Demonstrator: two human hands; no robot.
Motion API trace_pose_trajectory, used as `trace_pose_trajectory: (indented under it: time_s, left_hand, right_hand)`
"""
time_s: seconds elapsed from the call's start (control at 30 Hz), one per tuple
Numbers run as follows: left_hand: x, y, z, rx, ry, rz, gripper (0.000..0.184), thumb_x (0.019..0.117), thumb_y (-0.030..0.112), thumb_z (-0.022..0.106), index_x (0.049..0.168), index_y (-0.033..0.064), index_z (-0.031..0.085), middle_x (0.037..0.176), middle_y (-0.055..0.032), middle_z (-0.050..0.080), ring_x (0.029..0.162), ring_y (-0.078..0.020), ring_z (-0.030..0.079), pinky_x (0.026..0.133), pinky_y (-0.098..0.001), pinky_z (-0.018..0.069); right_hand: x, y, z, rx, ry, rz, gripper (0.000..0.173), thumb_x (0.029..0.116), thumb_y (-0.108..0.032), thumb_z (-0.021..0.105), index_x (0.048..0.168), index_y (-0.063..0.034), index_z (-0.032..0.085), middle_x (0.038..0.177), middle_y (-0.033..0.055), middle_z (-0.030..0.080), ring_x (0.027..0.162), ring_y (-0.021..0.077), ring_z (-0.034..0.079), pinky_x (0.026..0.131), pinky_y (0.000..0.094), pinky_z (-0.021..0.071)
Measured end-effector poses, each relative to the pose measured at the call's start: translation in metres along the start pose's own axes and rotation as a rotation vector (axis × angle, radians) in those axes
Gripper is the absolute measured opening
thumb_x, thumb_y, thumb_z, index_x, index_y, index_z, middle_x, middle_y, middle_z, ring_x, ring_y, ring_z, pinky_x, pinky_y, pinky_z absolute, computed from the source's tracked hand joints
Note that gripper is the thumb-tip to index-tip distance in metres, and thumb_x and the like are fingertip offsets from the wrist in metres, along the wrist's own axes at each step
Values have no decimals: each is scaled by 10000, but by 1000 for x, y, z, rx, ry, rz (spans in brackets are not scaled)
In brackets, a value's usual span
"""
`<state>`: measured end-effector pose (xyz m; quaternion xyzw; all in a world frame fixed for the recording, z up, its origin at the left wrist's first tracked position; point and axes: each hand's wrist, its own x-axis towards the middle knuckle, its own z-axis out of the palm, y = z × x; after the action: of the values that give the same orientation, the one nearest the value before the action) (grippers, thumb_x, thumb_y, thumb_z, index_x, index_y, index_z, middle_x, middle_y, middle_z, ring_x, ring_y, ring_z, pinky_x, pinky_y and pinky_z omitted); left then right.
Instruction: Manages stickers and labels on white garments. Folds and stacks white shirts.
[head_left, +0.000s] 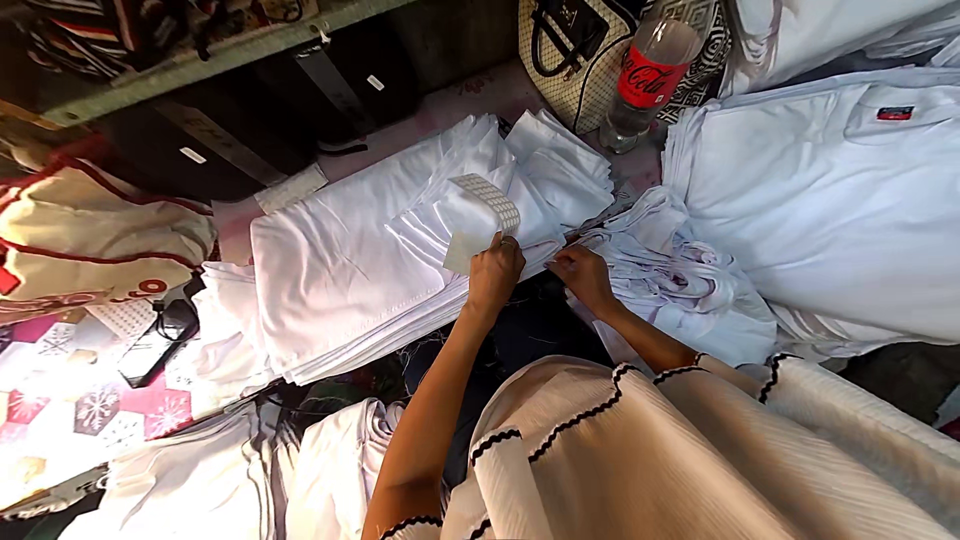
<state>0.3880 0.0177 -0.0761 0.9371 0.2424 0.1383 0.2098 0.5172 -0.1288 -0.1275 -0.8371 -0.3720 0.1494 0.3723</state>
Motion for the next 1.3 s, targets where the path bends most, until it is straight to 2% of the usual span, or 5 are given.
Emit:
trace_pose_trajectory:
  time_s: [0.23, 0.6, 0.87, 1.17, 1.3]
  left_hand:
    - [-5, -5, -4, -47, 104, 36, 153, 958, 66, 632, 903, -58, 702, 978, -229, 698, 721, -370, 706, 621, -526, 566]
    - [-3, -14, -10, -133, 166, -15, 151, 954, 80, 641, 948, -57, 704, 936, -232, 695, 757, -381, 698, 666, -546, 559]
    - [-6, -99, -51, -622, 366, -589, 225, 975, 189, 646, 998, -28, 700, 825, -86, 661, 687, -115, 570, 680, -346, 497]
    - [-44, -116, -84, -689, 525, -579, 163, 973, 116, 673, 1100, 25, 717, 1017, -79, 708, 754, -104, 607, 699, -318, 513]
    - [-86, -112, -122, -716, 726, -480, 636, 846, -45, 709, 1444, 63, 518, 1394, -138, 582, 1085, -177, 655, 871, -369, 577]
  right_hand:
    - [12, -10, -1, -142, -375, 163, 307, 1078, -167, 464, 1182, 23, 681, 1067, 229, 717, 1000, 395, 702, 919, 596, 522]
    - [26, 0, 10, -295, -103, -18, 277, 1065, -126, 503, 1214, 73, 626, 1100, 289, 685, 931, 491, 699, 775, 644, 545]
    - [-5, 13, -54, -675, -763, 354, 389, 1067, -247, 510, 1226, 80, 650, 1327, 332, 596, 1274, 526, 537, 998, 728, 396]
    - [36, -80, 12, -193, -135, -322, 706, 886, -404, 796, 1448, -52, 552, 1257, 244, 612, 1036, 421, 662, 763, 594, 561]
    - [57, -84, 26, -206, 30, -442, 374, 972, -52, 581, 1338, -47, 660, 1158, 249, 685, 836, 429, 711, 657, 593, 566]
